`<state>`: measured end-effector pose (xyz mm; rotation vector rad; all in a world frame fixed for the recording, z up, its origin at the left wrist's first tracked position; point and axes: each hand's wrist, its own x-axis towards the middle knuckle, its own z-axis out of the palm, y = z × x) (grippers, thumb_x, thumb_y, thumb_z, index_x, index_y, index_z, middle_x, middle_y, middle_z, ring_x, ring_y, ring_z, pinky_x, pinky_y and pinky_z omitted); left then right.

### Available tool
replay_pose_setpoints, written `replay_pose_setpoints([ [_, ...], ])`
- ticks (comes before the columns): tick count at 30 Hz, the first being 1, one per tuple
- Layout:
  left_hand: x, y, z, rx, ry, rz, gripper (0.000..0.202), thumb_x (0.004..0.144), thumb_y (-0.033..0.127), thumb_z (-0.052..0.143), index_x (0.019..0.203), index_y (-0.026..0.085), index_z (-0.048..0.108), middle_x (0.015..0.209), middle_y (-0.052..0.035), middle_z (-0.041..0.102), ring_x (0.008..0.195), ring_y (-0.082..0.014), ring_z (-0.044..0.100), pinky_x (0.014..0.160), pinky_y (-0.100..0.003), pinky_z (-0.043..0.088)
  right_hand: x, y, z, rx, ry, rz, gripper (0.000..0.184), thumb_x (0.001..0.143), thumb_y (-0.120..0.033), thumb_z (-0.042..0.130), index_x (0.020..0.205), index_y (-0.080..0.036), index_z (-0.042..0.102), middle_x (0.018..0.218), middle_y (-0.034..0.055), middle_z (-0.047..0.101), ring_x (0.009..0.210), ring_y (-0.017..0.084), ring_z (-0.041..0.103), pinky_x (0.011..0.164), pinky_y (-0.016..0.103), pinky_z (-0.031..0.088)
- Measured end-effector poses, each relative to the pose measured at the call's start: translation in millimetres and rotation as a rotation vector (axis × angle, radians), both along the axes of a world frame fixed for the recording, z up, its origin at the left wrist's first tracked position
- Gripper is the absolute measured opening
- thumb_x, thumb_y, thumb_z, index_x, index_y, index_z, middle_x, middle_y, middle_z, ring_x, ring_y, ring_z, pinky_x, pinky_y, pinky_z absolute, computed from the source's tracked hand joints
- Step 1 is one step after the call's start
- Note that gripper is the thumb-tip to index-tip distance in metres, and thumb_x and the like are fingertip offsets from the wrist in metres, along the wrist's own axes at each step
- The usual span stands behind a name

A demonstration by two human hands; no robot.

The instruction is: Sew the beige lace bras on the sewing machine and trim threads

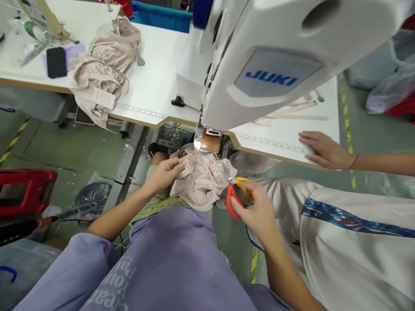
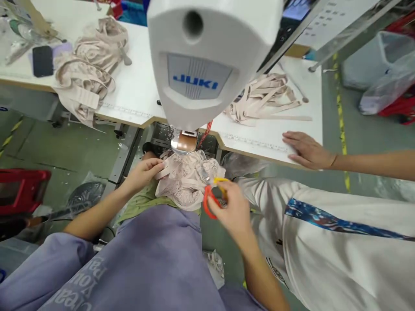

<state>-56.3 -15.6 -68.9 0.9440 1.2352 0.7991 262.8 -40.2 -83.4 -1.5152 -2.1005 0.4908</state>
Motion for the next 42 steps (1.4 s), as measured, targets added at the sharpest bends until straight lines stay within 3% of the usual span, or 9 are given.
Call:
replay_pose_setpoints([
  [2,1.7,-4.0,5.7,0.011,-0.016,-0.003,0.040,0.088,0.054,0.064,0.092,0.014,0.067,0.079,-0.0034,0.069,0.070,-0.0140,0.060,0.068,-0.024,0.047,-28.9,-29.4,-4.4,0.029,0.032,0.092,0.035,0.085,-0.037,0.067,0.114,-0.019,0.061,0.110,0.0120,0.068,0.098,0.026,0.067,0.071,0.035,0.055],
  [4,3.0,-7.5,10.8,0.016,-0.013,-0.021,0.038,0.090,0.052,0.063,0.095,0.014,0.067,0.083,-0.0043,0.070,0.074,-0.0153,0.062,0.071,-0.025,0.048,-53.2,-39.2,-7.4,0.061,0.054,0.100,0.034,0.086,-0.034,0.067,0.115,-0.019,0.060,0.111,0.0126,0.069,0.101,0.026,0.067,0.075,0.036,0.057],
  [9,5.3,-11.1,17.5,0.111,0.099,-0.093,0.032,0.095,0.044,0.054,0.099,0.015,0.066,0.090,-0.0039,0.069,0.083,-0.0170,0.061,0.077,-0.026,0.047,-81.1,-23.1,-9.8,0.060,0.112,0.085,0.034,0.085,-0.031,0.067,0.117,-0.020,0.060,0.113,0.0116,0.070,0.106,0.027,0.067,0.085,0.041,0.058],
  [15,5.5,-9.6,16.9,0.168,0.218,-0.149,0.018,0.092,0.024,0.043,0.090,0.017,0.060,0.082,0.0003,0.057,0.075,-0.0143,0.050,0.070,-0.025,0.041,-85.5,-19.9,-16.5,-0.071,0.206,0.105,0.030,0.087,-0.030,0.067,0.116,-0.023,0.063,0.115,0.0090,0.071,0.100,0.025,0.069,0.082,0.039,0.057],
  [21,-1.7,-4.1,15.1,0.117,0.122,-0.184,0.032,0.097,0.046,0.049,0.083,0.017,0.054,0.071,0.0035,0.045,0.061,-0.0106,0.038,0.059,-0.023,0.033,-71.7,-40.2,-33.8,-0.219,0.436,-0.052,0.033,0.082,-0.022,0.067,0.114,-0.024,0.061,0.097,0.0031,0.065,0.064,0.013,0.058,0.061,0.029,0.050],
  [25,-4.8,-0.9,14.8,0.121,0.126,-0.177,0.036,0.096,0.050,0.053,0.084,0.016,0.056,0.072,0.0022,0.051,0.062,-0.0099,0.041,0.059,-0.022,0.034,-74.9,-46.4,-38.7,-0.233,0.526,0.010,0.045,0.074,-0.017,0.068,0.117,-0.023,0.054,0.092,0.0012,0.058,0.062,0.011,0.050,0.059,0.027,0.046],
  [31,-3.9,1.3,19.4,0.114,0.160,-0.212,0.038,0.094,0.052,0.057,0.088,0.015,0.063,0.077,-0.0002,0.059,0.067,-0.0114,0.050,0.062,-0.022,0.041,-92.2,-38.6,-35.9,-0.212,0.491,0.050,0.050,0.073,-0.022,0.073,0.119,-0.024,0.055,0.112,0.0071,0.062,0.071,0.013,0.055,0.064,0.029,0.049],
  [37,-6.8,3.6,23.3,0.130,0.231,-0.226,0.040,0.093,0.053,0.057,0.088,0.015,0.066,0.076,-0.0010,0.062,0.068,-0.0130,0.053,0.065,-0.023,0.044,-98.9,-27.8,-27.6,-0.277,0.420,0.016,0.042,0.077,-0.029,0.071,0.115,-0.021,0.058,0.109,0.0068,0.067,0.066,0.012,0.056,0.066,0.030,0.051],
  [42,-8.7,4.7,26.8,0.131,0.309,-0.238,0.031,0.094,0.043,0.056,0.090,0.014,0.067,0.079,-0.0021,0.064,0.071,-0.0138,0.057,0.066,-0.023,0.044,-98.1,-27.8,-23.8,-0.392,0.472,0.001,0.037,0.079,-0.031,0.069,0.114,-0.021,0.060,0.102,0.0040,0.070,0.061,0.011,0.056,0.064,0.029,0.052],
])
